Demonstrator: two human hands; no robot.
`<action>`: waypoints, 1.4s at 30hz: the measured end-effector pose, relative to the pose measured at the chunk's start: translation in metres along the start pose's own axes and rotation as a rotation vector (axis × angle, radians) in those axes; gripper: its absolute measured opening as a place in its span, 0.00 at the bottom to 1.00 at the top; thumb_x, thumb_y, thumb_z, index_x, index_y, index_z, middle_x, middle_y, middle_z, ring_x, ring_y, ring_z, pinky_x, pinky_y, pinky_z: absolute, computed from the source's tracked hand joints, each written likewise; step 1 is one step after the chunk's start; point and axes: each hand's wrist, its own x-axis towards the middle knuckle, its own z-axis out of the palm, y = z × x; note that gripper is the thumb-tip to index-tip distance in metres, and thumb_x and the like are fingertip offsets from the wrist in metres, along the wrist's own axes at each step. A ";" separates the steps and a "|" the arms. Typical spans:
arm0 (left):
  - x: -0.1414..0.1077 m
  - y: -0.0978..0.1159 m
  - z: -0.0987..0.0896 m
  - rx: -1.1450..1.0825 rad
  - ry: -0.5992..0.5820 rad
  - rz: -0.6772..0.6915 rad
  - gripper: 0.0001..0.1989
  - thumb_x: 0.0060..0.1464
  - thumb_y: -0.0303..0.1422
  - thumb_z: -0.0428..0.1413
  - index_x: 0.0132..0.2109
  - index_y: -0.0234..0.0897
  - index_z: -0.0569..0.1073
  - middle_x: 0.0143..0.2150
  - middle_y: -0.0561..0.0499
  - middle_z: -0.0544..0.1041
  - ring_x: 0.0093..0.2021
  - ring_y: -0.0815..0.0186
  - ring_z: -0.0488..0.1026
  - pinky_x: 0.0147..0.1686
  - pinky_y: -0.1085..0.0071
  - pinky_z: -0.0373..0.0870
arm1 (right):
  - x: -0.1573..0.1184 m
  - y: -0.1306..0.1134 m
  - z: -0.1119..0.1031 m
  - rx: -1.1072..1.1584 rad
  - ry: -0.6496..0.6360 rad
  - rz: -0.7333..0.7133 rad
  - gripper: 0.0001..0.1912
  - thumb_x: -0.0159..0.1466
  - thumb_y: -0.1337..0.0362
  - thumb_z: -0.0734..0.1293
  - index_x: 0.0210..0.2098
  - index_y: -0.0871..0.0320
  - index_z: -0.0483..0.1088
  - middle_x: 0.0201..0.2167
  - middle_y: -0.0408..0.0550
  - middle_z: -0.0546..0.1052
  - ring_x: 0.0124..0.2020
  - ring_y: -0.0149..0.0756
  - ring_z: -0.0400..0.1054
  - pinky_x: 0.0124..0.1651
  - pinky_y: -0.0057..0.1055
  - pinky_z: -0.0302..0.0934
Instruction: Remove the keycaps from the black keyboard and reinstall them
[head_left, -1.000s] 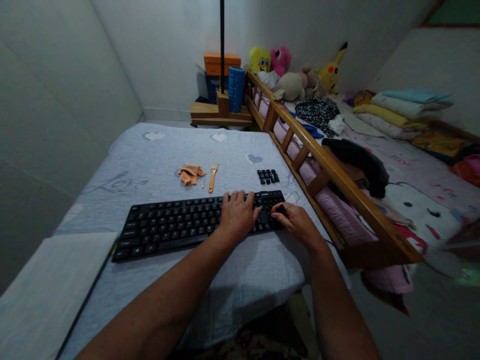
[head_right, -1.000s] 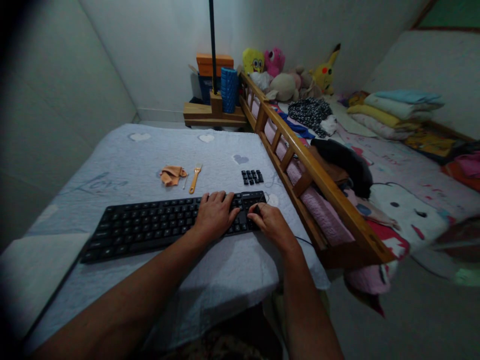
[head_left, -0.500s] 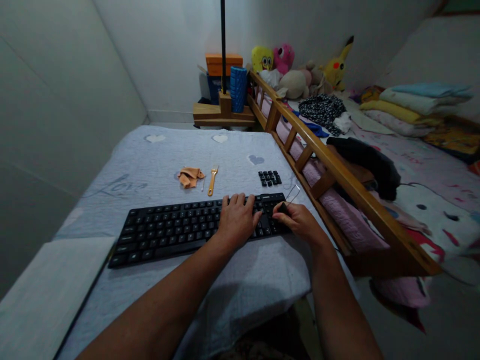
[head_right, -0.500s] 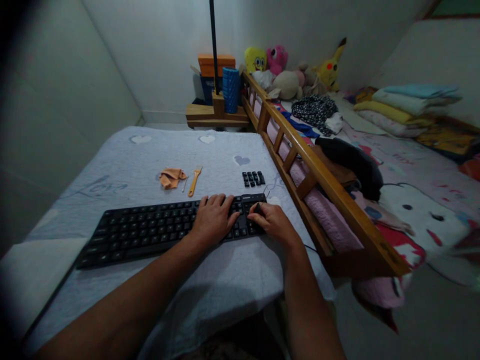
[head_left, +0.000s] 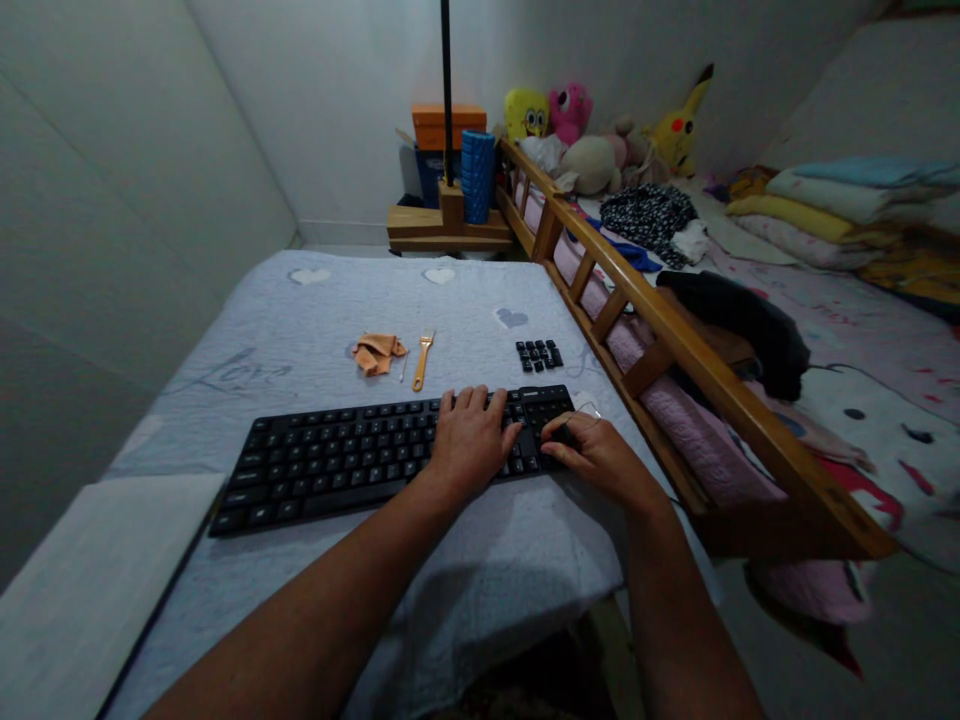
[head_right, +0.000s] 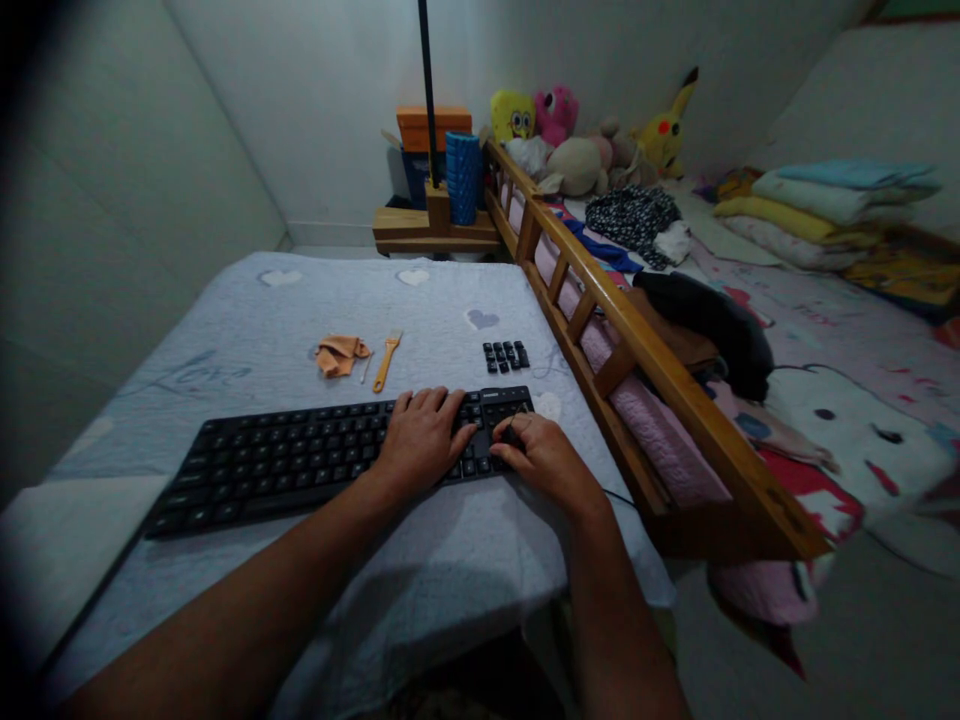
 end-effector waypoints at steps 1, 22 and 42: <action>0.000 0.000 0.000 0.001 0.001 0.002 0.20 0.62 0.44 0.53 0.55 0.38 0.69 0.49 0.42 0.75 0.51 0.50 0.68 0.53 0.54 0.59 | -0.002 0.001 0.001 -0.009 0.014 -0.002 0.05 0.60 0.65 0.68 0.36 0.57 0.75 0.34 0.47 0.78 0.38 0.38 0.71 0.44 0.33 0.62; 0.000 0.001 -0.002 0.005 -0.039 -0.013 0.21 0.63 0.45 0.50 0.57 0.39 0.68 0.51 0.42 0.74 0.53 0.51 0.67 0.56 0.53 0.57 | 0.015 0.016 -0.004 0.019 -0.039 -0.012 0.06 0.63 0.62 0.65 0.34 0.57 0.71 0.27 0.42 0.75 0.28 0.33 0.66 0.35 0.28 0.57; 0.000 -0.001 -0.008 -0.129 0.128 0.068 0.18 0.61 0.39 0.55 0.55 0.37 0.71 0.60 0.40 0.71 0.62 0.49 0.63 0.65 0.42 0.46 | 0.019 0.023 0.002 0.316 0.103 0.053 0.08 0.63 0.58 0.66 0.35 0.57 0.71 0.31 0.43 0.75 0.34 0.35 0.69 0.40 0.30 0.61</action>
